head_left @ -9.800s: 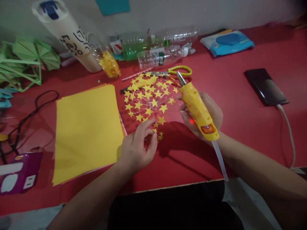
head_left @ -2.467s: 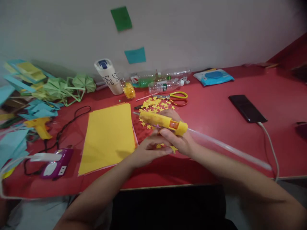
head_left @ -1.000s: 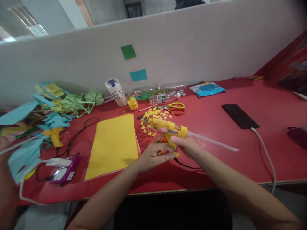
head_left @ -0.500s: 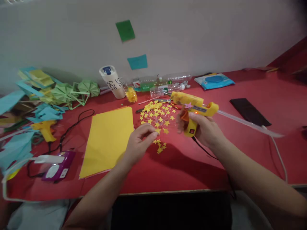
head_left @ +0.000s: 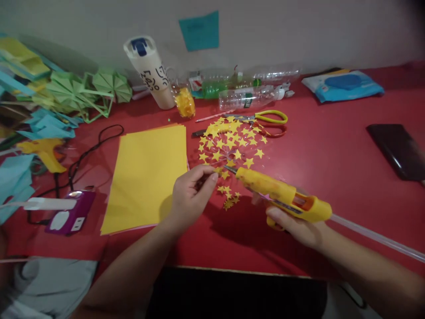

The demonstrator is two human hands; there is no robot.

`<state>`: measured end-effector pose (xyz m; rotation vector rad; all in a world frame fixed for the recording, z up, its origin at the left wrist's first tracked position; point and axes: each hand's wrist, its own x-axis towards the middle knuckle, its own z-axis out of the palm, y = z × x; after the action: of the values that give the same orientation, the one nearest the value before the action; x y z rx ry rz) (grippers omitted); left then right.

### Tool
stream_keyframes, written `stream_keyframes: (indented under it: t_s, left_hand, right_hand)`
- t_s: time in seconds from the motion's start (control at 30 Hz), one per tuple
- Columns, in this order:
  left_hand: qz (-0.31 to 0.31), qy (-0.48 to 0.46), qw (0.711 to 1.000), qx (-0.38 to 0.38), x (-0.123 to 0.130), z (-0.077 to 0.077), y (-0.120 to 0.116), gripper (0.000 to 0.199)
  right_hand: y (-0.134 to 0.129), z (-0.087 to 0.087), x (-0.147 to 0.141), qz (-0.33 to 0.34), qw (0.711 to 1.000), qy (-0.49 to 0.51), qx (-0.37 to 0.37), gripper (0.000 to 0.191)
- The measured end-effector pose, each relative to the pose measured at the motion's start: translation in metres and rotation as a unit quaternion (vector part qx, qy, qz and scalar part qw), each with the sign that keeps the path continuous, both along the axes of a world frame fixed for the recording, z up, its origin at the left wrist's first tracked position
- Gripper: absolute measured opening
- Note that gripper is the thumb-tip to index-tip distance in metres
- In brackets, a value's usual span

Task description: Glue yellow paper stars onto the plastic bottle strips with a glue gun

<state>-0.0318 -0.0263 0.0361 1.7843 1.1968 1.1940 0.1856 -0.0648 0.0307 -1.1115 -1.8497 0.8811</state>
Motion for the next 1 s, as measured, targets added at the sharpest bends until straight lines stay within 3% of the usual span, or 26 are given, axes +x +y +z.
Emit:
stream_keyframes:
  t_s: [0.17,0.27,0.47,0.77,1.0]
  left_hand:
    - [0.003,0.008,1.0,0.017,0.002,0.0,-0.001,0.012]
    - [0.001,-0.001,1.0,0.017,0.004,0.0,-0.001,0.013]
    - [-0.002,0.0,1.0,0.019,0.005,-0.001,-0.002,0.013]
    - [0.001,0.0,1.0,0.02,0.006,-0.001,-0.003,0.013]
    - [0.007,0.006,1.0,0.0,0.006,0.001,-0.005,0.013]
  right_hand:
    - [-0.001,0.007,-0.005,0.028,0.997,-0.018,0.065,0.024]
    - [-0.001,0.008,-0.007,0.026,0.997,-0.033,0.059,0.026]
    - [-0.001,-0.001,-0.009,0.017,0.996,0.005,0.086,0.021]
    - [0.0,-0.001,-0.011,0.006,0.997,-0.022,0.076,0.033]
    - [-0.001,-0.004,-0.009,-0.005,0.999,-0.027,0.027,0.037]
